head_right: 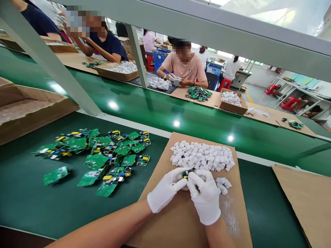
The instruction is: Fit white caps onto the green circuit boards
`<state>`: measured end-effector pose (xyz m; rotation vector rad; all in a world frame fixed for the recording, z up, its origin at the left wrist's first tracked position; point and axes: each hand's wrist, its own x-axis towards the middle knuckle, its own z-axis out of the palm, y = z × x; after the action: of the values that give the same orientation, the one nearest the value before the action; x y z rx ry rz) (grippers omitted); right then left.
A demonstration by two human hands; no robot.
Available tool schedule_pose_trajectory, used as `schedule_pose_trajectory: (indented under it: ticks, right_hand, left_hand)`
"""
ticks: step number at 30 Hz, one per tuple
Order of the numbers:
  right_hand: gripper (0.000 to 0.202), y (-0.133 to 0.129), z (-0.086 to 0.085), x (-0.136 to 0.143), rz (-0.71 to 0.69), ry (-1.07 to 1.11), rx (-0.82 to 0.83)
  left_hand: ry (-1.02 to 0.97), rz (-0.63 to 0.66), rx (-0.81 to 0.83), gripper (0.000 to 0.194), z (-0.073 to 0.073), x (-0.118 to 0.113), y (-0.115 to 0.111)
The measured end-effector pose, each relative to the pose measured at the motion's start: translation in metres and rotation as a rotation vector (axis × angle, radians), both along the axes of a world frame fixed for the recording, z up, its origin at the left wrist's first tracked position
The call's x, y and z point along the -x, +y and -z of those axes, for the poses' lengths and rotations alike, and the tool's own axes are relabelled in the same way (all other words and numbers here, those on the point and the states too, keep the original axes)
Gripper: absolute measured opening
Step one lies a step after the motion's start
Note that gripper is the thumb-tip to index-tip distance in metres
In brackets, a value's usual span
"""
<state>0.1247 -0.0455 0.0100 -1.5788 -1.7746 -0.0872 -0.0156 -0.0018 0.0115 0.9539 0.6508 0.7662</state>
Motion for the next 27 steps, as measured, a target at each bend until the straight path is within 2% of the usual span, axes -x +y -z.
schedule_pose_trajectory:
  ticks: [5,8,11,17,20,21,24,25,27]
  right_hand:
    - [0.037,-0.0024,-0.0021,-0.0025,-0.115,0.139,0.077]
    - [0.022,-0.0015,-0.0024,-0.0027,-0.064,0.140,0.010]
    - [0.012,0.0004,0.0001,-0.0009,-0.022,0.044,-0.094]
    - [0.026,0.0003,0.0064,0.0057,-0.034,-0.073,-0.156]
    - [0.027,-0.0007,0.0054,0.0061,-0.088,0.017,-0.073]
    - [0.031,-0.0010,0.0048,0.0054,-0.118,0.078,-0.019]
    - [0.061,-0.0019,0.0038,0.0030,-0.203,0.320,0.150]
    - [0.066,-0.0020,0.0039,0.0027,-0.210,0.396,0.187]
    - [0.064,-0.0016,0.0046,0.0035,-0.194,0.503,0.240]
  left_hand:
    - [-0.088,0.080,0.154,0.043,-0.0002,0.0009,0.0067]
    - [-0.095,0.081,0.215,0.038,0.0004,0.0011,0.0074]
    - [-0.057,0.054,0.189,0.036,-0.0023,-0.0006,0.0051]
    - [-0.071,0.015,0.112,0.040,-0.0061,-0.0055,-0.0002]
    - [-0.072,0.078,0.153,0.035,-0.0054,-0.0046,0.0006]
    - [-0.082,0.102,0.175,0.034,-0.0056,-0.0038,0.0012]
    - [-0.082,0.120,0.202,0.032,-0.0067,-0.0014,0.0029]
    - [-0.063,0.115,0.199,0.032,-0.0067,-0.0010,0.0032]
    - [-0.022,0.118,0.188,0.030,-0.0055,-0.0010,0.0034]
